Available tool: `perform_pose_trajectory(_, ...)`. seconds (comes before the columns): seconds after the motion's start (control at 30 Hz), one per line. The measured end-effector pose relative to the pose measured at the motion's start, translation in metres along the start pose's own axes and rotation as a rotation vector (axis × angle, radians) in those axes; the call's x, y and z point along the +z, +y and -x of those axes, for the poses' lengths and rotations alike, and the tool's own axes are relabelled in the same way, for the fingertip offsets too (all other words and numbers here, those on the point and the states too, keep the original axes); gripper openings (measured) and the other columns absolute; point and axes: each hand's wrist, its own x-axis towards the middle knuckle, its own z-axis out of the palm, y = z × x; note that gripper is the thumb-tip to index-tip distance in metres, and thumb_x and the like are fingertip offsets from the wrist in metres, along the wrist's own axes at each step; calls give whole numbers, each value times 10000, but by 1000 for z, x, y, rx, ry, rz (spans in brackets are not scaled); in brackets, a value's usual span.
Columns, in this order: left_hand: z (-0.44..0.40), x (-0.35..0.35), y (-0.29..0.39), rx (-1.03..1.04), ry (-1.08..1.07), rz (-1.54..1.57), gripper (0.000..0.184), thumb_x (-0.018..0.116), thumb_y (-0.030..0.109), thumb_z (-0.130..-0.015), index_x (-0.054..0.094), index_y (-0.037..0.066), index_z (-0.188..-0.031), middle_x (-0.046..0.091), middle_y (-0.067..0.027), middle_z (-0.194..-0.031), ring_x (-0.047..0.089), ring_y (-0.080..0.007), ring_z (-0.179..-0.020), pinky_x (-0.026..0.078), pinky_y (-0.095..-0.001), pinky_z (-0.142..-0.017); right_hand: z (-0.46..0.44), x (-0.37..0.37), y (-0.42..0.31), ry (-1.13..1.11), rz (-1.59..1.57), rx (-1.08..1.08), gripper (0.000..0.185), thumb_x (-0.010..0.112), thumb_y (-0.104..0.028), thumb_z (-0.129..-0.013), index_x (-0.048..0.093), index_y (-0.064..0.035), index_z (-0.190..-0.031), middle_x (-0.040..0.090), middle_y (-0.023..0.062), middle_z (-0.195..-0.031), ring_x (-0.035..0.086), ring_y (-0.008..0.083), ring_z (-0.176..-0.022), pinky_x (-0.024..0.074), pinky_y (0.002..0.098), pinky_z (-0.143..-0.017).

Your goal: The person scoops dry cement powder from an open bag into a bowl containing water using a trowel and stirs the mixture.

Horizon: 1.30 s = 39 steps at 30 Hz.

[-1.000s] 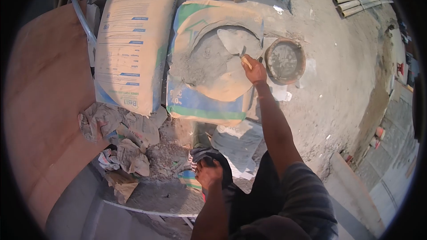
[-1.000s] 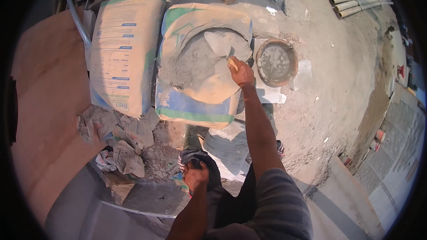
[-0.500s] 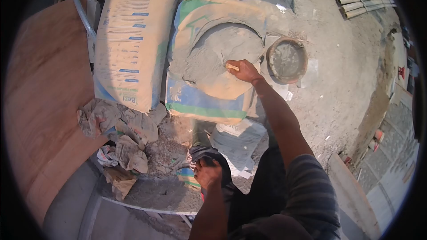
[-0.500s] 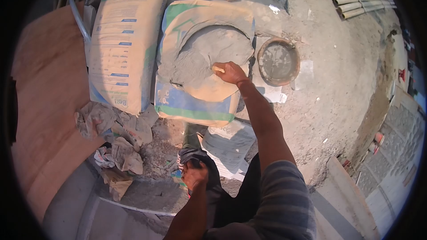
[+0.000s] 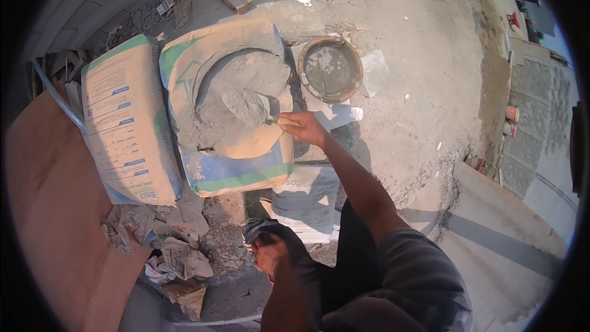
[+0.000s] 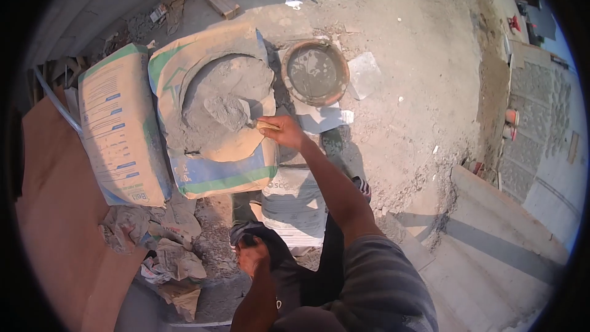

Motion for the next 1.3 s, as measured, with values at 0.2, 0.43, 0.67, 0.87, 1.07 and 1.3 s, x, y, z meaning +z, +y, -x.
perform_pose_trajectory(0.2, 0, 1, -2, 16, 51, -30, 614, 617, 496, -890, 579, 109, -1365, 585, -159, -1401, 613, -382, -1222, 461, -510, -1031, 80, -84, 59, 431, -153, -155, 413, 739, -127, -955, 665, -61, -1356, 686, -20, -874, 532, 46, -600, 453, 234, -534)
perform_pose_trajectory(0.43, 0, 5, -2, 40, 59, -54, 619, 605, 509, -891, 584, 82, -1338, 578, -154, -1403, 606, -381, -1222, 459, -509, -1025, 53, -140, 77, 754, -135, 117, 412, 721, -224, -965, 675, -54, -1338, 626, 14, -703, 534, 85, -507, 435, 254, -477)
perform_pose_trajectory(0.67, 2, 6, 0, 29, 61, -86, 617, 599, 513, -901, 583, 80, -1340, 580, -159, -1401, 597, -374, -1239, 452, -503, -1038, 3, -139, 86, 851, -235, 155, 346, 722, -249, -967, 708, -54, -1253, 581, 12, -652, 518, 96, -484, 398, 262, -429)
perform_pose_trajectory(0.87, 3, 5, 1, 4, 48, -78, 630, 594, 516, -901, 574, 87, -1361, 570, -159, -1417, 592, -376, -1249, 436, -498, -1058, -15, -145, 91, 958, -31, 206, 334, 715, -220, -923, 724, -94, -1232, 705, 115, -756, 680, 207, -588, 531, 357, -537)
perform_pose_trajectory(1.07, 0, 2, -3, -17, 12, -41, 601, 614, 507, -885, 587, 119, -1343, 594, -137, -1390, 609, -359, -1234, 463, -501, -1029, 10, -143, 48, 993, 826, 384, 453, 710, -333, -909, 647, -226, -1345, 707, 227, -1134, 690, 373, -1065, 559, 502, -822)
perform_pose_trajectory(1.3, -7, 8, -11, -11, 37, 8, 617, 619, 500, -859, 584, 100, -1327, 591, -113, -1380, 589, -350, -1251, 465, -506, -1014, 52, -101, -12, 1008, 998, -59, 422, 634, -276, -990, 595, -222, -1407, 696, 167, -1103, 691, 369, -1024, 555, 474, -817)
